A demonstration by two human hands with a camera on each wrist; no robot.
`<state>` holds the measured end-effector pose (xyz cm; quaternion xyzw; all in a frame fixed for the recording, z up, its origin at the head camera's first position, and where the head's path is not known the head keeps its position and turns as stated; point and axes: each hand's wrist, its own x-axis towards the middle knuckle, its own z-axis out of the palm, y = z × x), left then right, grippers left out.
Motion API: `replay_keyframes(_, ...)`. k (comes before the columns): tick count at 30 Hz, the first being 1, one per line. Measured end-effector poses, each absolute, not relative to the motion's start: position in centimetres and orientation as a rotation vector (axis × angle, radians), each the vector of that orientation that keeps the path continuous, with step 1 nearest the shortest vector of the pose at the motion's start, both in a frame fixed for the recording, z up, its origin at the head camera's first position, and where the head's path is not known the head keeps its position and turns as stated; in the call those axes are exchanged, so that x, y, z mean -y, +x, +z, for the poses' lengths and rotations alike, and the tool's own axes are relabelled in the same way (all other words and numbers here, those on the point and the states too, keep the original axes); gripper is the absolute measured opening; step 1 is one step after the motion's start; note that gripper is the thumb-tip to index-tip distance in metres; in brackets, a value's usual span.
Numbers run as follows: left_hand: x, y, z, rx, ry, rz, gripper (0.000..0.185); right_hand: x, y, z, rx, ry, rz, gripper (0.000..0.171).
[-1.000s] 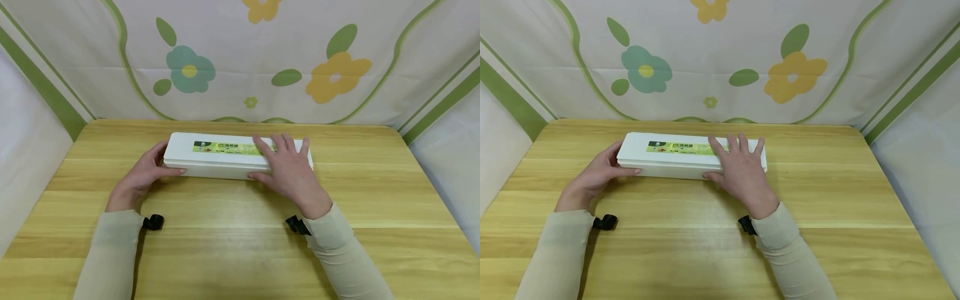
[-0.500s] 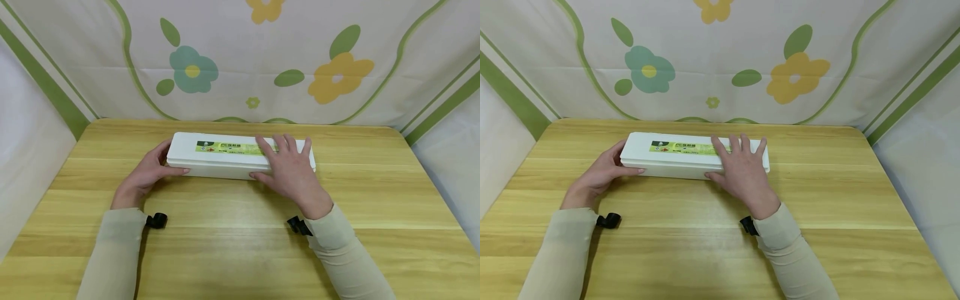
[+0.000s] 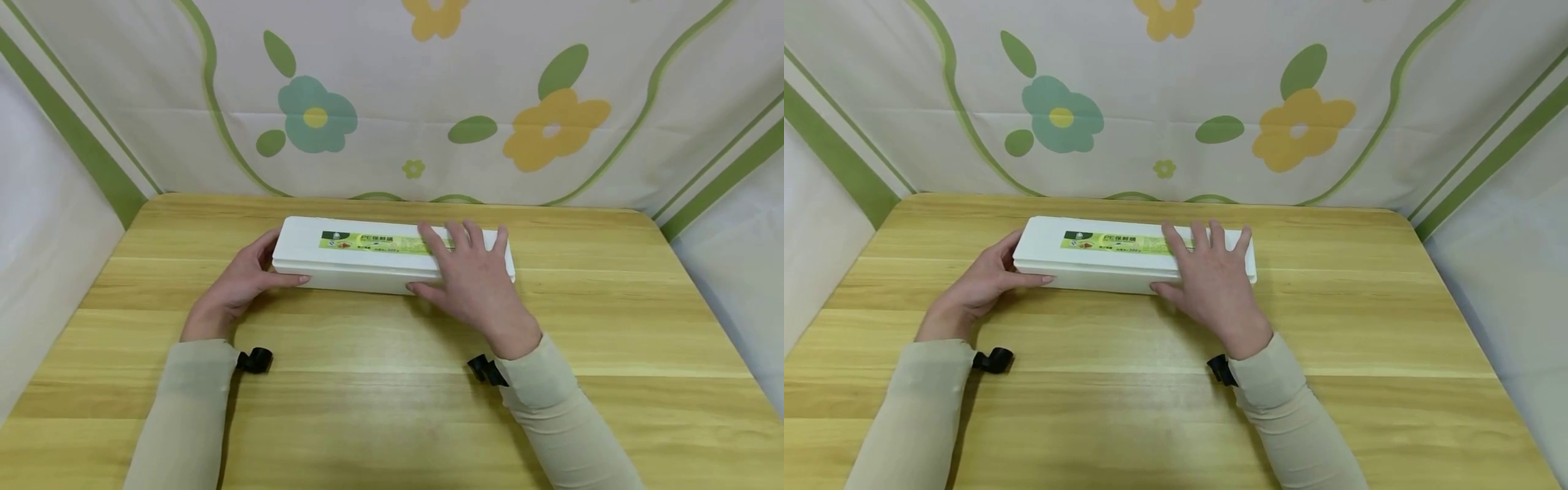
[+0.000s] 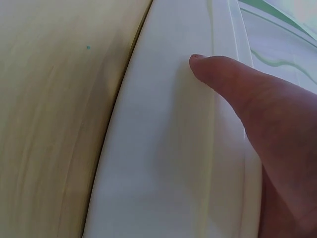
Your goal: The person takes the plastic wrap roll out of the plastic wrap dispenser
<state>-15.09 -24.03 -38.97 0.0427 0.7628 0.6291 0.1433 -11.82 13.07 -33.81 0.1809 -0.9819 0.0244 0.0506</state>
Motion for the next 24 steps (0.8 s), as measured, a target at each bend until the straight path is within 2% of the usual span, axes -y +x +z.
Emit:
replay_keyframes(6,23.9,-15.0,-38.9,-2.224,0.130,1.791,0.099,-12.1,-12.1,-34.0,2.965,0.574,0.094,0.101)
replay_keyframes(14,23.8,-14.9,-39.1,-2.231,0.134,1.790,0.098,-7.9,-12.9,-34.4,2.822,0.734,-0.048,0.093)
replay_keyframes(24,24.0,-14.9,-39.2,-2.242,0.142,1.782,0.096,-3.8,-13.4,-34.3,2.831,0.704,-0.206,0.091)
